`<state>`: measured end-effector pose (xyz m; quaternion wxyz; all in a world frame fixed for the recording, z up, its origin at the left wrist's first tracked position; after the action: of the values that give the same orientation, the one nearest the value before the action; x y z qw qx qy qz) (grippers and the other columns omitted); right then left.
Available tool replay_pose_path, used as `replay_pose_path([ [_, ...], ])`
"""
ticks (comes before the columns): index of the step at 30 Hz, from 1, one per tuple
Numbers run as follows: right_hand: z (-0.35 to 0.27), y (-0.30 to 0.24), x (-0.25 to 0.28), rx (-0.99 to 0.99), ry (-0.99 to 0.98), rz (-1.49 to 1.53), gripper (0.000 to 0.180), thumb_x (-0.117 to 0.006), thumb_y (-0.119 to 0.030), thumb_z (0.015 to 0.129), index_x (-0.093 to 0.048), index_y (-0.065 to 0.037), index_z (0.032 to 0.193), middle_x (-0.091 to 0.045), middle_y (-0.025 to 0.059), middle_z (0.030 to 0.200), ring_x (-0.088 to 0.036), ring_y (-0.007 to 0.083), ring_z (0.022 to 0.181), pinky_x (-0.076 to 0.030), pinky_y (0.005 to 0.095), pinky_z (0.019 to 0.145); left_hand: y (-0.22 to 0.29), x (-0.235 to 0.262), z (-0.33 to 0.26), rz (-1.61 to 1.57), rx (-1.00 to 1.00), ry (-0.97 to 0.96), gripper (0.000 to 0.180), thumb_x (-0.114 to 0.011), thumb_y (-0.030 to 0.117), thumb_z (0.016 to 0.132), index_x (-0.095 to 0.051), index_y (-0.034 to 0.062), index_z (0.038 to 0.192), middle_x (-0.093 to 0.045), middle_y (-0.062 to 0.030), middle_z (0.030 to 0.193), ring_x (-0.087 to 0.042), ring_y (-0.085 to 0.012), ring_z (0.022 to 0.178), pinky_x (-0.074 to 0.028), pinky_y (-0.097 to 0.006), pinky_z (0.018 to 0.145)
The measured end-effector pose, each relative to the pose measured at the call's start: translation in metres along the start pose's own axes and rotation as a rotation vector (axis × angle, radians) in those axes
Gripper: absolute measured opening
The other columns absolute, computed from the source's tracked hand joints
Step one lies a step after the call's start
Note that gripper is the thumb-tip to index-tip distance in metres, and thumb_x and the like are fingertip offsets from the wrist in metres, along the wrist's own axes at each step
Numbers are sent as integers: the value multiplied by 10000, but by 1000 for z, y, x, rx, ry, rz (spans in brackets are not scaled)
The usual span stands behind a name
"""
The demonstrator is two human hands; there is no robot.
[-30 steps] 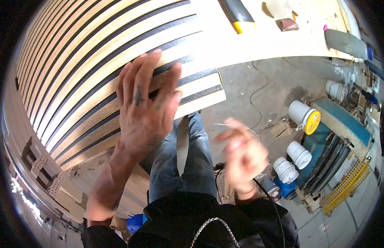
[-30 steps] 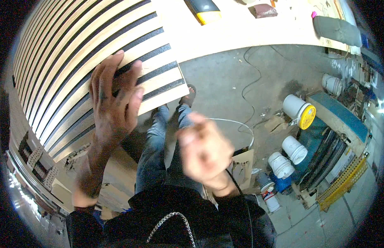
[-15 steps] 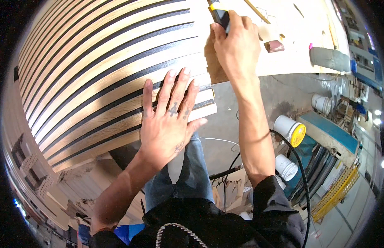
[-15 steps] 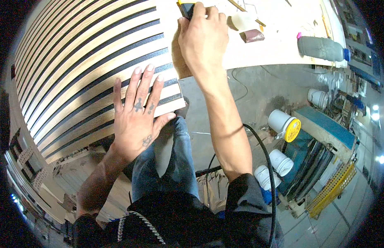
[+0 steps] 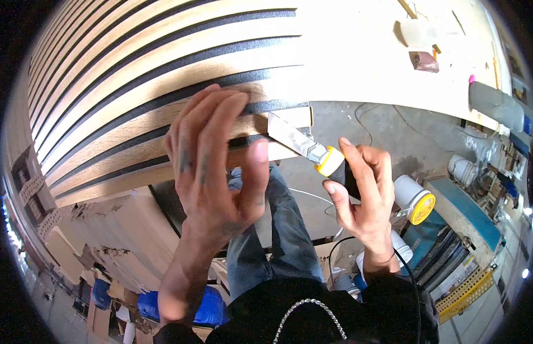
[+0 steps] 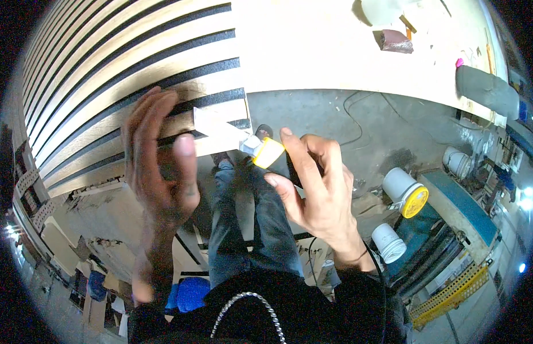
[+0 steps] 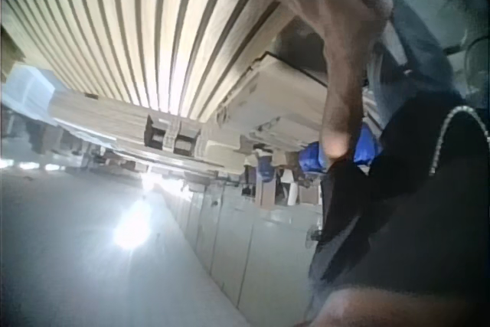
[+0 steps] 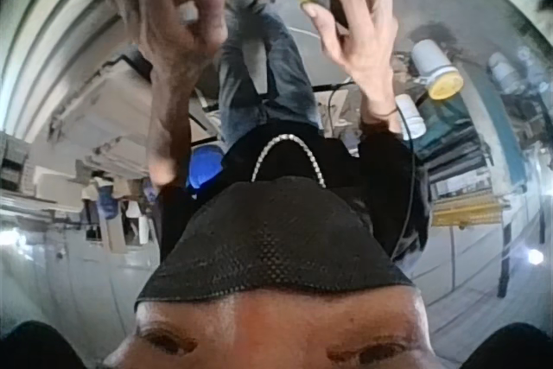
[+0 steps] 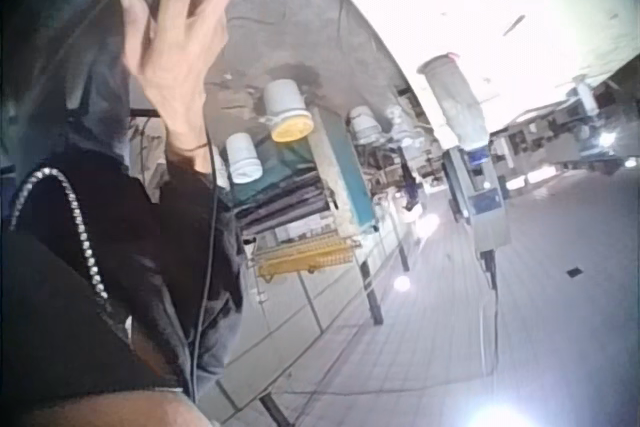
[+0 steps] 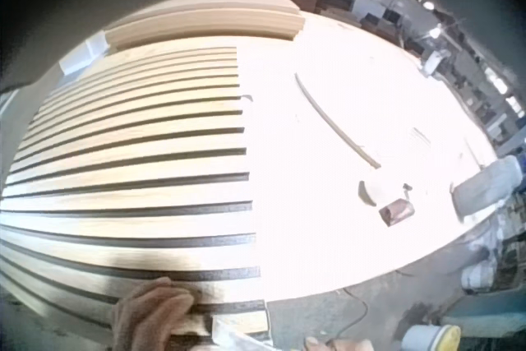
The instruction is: The person applies glue to the end of a wooden slat on a panel, attaches a wood piece, and then sands the edges with sandpaper and trims excess material with a utility knife.
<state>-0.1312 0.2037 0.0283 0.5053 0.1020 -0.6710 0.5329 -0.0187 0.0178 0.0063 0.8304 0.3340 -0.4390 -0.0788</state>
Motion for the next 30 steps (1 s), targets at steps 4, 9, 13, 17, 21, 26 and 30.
replay_pose_path([
  [4, -4, -1, -4, 68, 14, -139, 519, -758, -258, 830, -615, 14, 1248, -565, 125, 924, -588, 208, 713, -492, 322, 547, -5, -1, -7, -3, -71, 49, 390, -575, 221, 926, -570, 21, 1261, -620, -147, 1147, -580, -291, 1067, -450, -445, 912],
  [9, -5, 9, 22, -16, 289, 14, 450, -635, -297, 952, -597, 71, 1208, -599, 138, 963, -636, 197, 722, -518, 315, 643, -5, -3, -5, 30, -63, 19, 334, -653, 155, 884, -629, 108, 1214, -624, -131, 1181, -585, -275, 1056, -447, -426, 921],
  [13, -16, 20, 28, -294, 409, 350, 474, -514, -332, 1025, -552, 91, 1234, -581, 116, 958, -621, 151, 724, -484, 265, 627, 10, -18, -20, 226, -254, -154, 303, -711, 163, 864, -696, 181, 1166, -468, -75, 1415, -429, -273, 1275, -345, -455, 1045],
  [17, -21, 20, 25, -331, 363, 366, 470, -490, -347, 1036, -537, 76, 1236, -640, 104, 942, -630, 150, 767, -479, 253, 668, 15, -22, -31, 321, -312, -272, 343, -817, 247, 771, -725, 266, 1101, -440, -36, 1418, -433, -262, 1256, -332, -429, 1039],
  [21, -20, 13, 17, -307, 323, 422, 458, -540, -321, 1011, -566, 82, 1228, -570, 116, 1004, -630, 153, 754, -495, 254, 650, 15, -18, -31, 255, -261, -197, 527, -766, 222, 806, -623, 315, 1304, -416, 23, 1488, -450, -185, 1256, -296, -400, 1028],
  [26, -8, 1, 18, -129, 198, 50, 379, -671, -227, 922, -633, 50, 1177, -625, 182, 1026, -638, 266, 903, -520, 323, 733, 11, -6, -28, 182, -274, -212, 445, -746, 198, 839, -643, 258, 1268, -507, -33, 1380, -484, -203, 1208, -334, -408, 995],
  [30, -9, -11, 4, -38, 110, -64, 449, -754, -225, 827, -641, 24, 1184, -596, 150, 968, -607, 247, 766, -514, 347, 651, 3, 12, -9, 44, -74, -67, 318, -714, 209, 881, -680, 85, 1172, -589, -129, 1236, -568, -290, 1105, -457, -416, 926],
])
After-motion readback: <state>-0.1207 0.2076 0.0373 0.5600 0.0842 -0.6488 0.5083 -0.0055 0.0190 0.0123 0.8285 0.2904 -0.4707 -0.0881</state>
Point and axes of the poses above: each hand's wrist, its own z-axis towards the middle knuckle, its own x-axis out of the back of the hand, y = z × x, the point moved 3 cm from there along z, towards the middle knuckle
